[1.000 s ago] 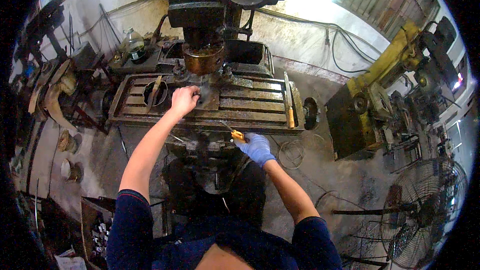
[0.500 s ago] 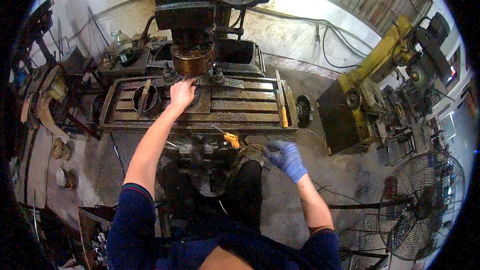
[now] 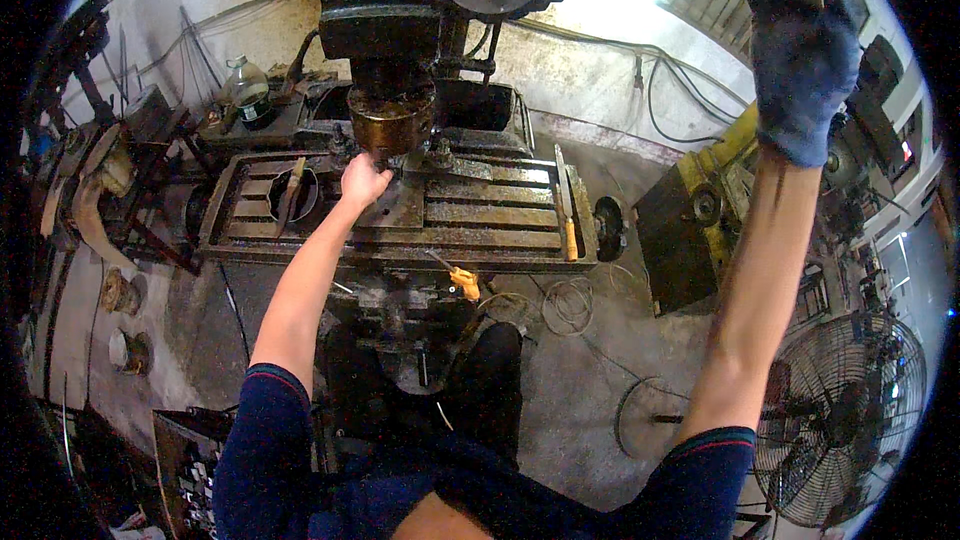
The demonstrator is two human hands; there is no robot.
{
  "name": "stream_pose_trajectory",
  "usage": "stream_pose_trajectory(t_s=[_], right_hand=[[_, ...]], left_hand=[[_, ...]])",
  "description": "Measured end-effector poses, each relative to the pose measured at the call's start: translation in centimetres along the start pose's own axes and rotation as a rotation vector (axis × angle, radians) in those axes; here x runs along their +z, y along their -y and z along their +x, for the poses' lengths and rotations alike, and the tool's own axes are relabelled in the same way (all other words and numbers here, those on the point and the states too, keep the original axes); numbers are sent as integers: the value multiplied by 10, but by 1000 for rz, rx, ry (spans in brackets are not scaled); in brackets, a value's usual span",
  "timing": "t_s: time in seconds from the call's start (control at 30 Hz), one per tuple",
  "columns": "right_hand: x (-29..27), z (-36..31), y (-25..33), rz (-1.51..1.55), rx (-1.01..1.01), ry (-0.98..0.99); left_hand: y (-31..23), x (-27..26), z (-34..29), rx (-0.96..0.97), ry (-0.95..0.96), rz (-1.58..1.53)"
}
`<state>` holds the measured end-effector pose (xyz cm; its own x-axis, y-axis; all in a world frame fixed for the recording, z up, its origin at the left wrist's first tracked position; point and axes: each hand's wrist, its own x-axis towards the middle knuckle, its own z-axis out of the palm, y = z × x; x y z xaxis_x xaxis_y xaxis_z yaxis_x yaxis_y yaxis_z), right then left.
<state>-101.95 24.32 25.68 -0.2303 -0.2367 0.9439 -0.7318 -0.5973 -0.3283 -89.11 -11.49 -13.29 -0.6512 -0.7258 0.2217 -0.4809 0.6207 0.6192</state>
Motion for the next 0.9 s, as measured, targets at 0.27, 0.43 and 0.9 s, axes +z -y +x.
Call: stream_pose_trajectory(t_s=[0.27,0.43,0.9], right_hand=[[18,-117,-7,-93,-51,-23],[25,-156,-14,-158,-10,-143],[32,-164,-16,-359,-58,-184]], left_hand=[[15,2,-4,-45,-76,28],[11,4,-2,-41,-100,23],[10,6,2,-64,-60,24]])
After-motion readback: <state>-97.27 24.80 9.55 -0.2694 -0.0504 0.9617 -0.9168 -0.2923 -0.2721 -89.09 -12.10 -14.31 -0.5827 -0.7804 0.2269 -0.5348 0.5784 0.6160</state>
